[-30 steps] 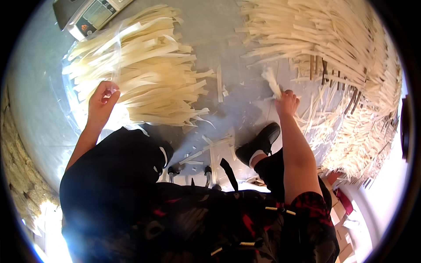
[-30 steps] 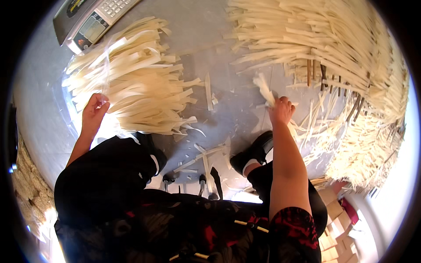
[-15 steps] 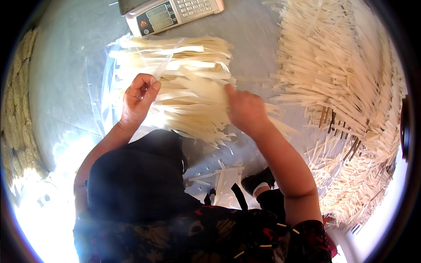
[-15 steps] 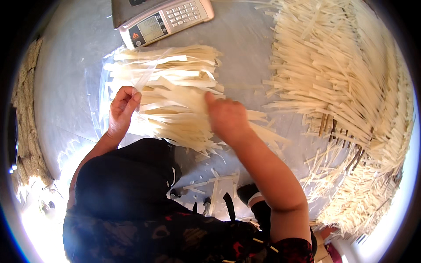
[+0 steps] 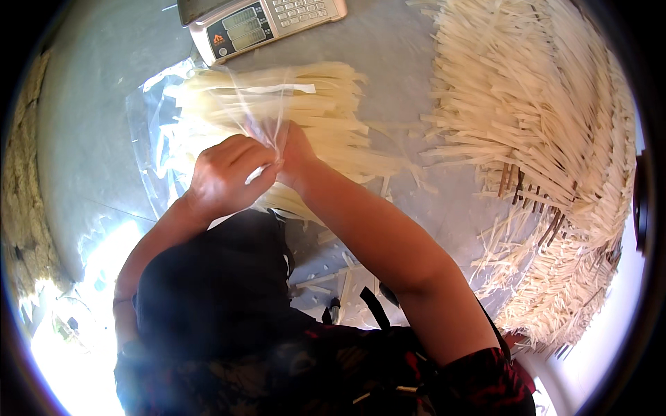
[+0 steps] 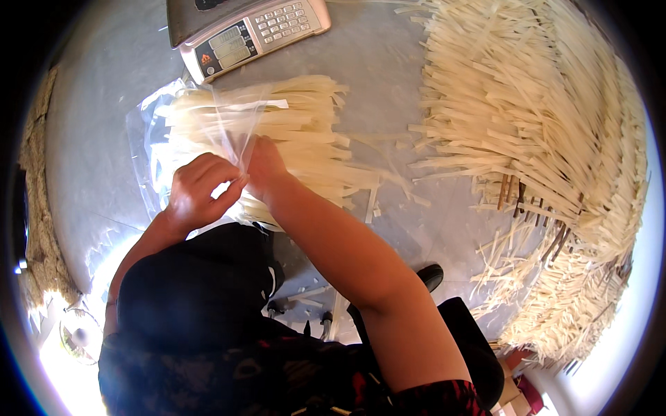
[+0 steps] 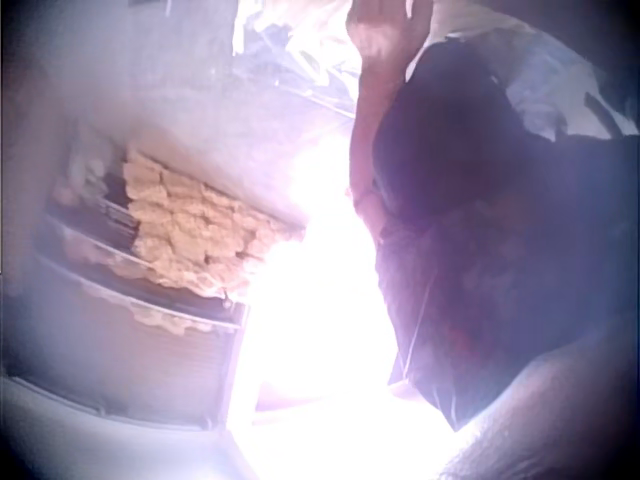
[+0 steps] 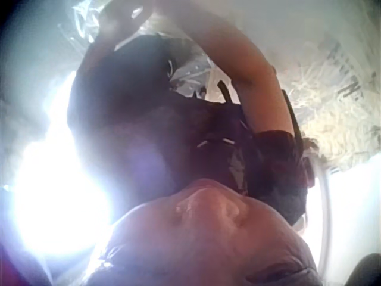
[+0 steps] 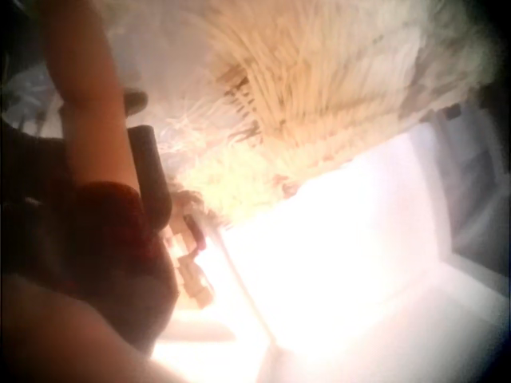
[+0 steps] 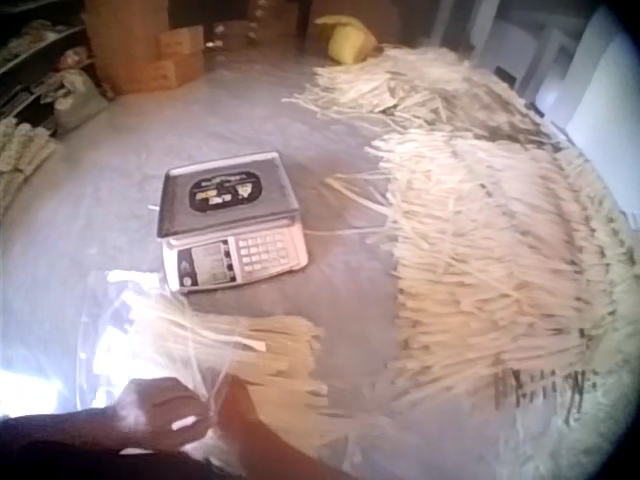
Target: The person prepares bundles of straw strips, weighs them on a scale, and then weaves the strips onto wooden rods.
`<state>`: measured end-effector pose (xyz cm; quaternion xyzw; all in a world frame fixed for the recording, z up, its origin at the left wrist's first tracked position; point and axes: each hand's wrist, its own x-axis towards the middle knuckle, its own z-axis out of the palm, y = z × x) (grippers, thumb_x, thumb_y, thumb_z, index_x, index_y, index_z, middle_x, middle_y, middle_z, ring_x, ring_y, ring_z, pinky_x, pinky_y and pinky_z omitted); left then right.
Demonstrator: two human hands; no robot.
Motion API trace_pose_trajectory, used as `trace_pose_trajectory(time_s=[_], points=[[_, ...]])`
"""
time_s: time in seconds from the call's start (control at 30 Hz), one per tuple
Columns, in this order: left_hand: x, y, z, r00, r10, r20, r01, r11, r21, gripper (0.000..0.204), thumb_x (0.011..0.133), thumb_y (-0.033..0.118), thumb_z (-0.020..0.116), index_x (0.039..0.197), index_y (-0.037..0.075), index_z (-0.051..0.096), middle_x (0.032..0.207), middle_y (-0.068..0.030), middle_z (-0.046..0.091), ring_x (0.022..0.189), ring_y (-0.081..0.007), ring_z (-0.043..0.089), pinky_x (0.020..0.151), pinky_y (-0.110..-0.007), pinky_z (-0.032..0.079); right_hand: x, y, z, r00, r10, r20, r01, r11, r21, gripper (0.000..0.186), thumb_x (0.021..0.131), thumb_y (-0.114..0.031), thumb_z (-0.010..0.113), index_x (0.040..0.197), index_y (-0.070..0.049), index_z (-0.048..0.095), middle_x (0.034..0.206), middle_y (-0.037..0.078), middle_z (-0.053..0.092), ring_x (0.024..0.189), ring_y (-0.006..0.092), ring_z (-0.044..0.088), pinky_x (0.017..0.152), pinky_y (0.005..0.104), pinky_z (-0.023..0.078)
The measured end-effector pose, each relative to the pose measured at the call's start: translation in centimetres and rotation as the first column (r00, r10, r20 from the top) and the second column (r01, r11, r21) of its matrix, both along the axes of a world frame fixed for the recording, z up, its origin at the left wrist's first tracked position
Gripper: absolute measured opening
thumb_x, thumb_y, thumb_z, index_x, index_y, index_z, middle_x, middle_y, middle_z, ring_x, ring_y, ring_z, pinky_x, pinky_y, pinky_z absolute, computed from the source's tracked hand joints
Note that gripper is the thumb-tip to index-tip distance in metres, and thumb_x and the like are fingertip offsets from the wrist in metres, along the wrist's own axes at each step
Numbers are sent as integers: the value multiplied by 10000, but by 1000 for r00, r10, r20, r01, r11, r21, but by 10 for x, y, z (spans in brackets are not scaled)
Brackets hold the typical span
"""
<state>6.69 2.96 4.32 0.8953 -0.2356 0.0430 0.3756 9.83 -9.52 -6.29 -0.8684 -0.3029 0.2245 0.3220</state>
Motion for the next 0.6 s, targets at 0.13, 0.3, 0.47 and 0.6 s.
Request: trace_pose_trajectory(time_s=[0.13, 0.3, 0.47, 0.6], points=[[-4, 3, -18, 924, 222, -311, -270, 955, -122, 81, 825, 60, 663, 897, 42, 633, 864, -59, 637, 692, -142, 594, 588, -256, 480, -10, -20, 21, 991, 6, 134, -55, 931, 361, 512, 746, -138, 659, 1233, -62, 522, 1200, 125, 559, 1159, 335, 466, 1007, 377, 376], [-7, 39, -38, 875, 442, -198, -458, 888, -39, 158, 893, 73, 602, 1049, 65, 627, 1009, -50, 628, 879, -126, 576, 716, -249, 453, 15, -143, 35, 904, -321, 283, 234, 925, 301, 596, 769, -222, 734, 1292, -64, 495, 1338, 160, 484, 1258, 331, 433, 1052, 414, 333], [9, 116, -91, 729, 678, 94, -676, 690, 259, 382, 924, 280, 568, 1271, 131, 513, 1265, -106, 531, 1223, -277, 455, 1028, -380, 325, 13, -238, -42, 422, -898, -122, 904, 427, -12, 502, 940, -383, 519, 1268, -3, 528, 1254, 177, 566, 1161, 288, 524, 988, 345, 392], [-12, 136, -131, 646, 670, -365, -691, 717, 94, 511, 959, 290, 520, 1404, 98, 358, 1413, -171, 387, 1317, -315, 355, 1093, -400, 253, -28, -148, -31, 527, -711, -465, 811, 584, 27, 512, 920, -273, 521, 1350, -11, 429, 1282, 207, 529, 1195, 293, 504, 1009, 349, 376]])
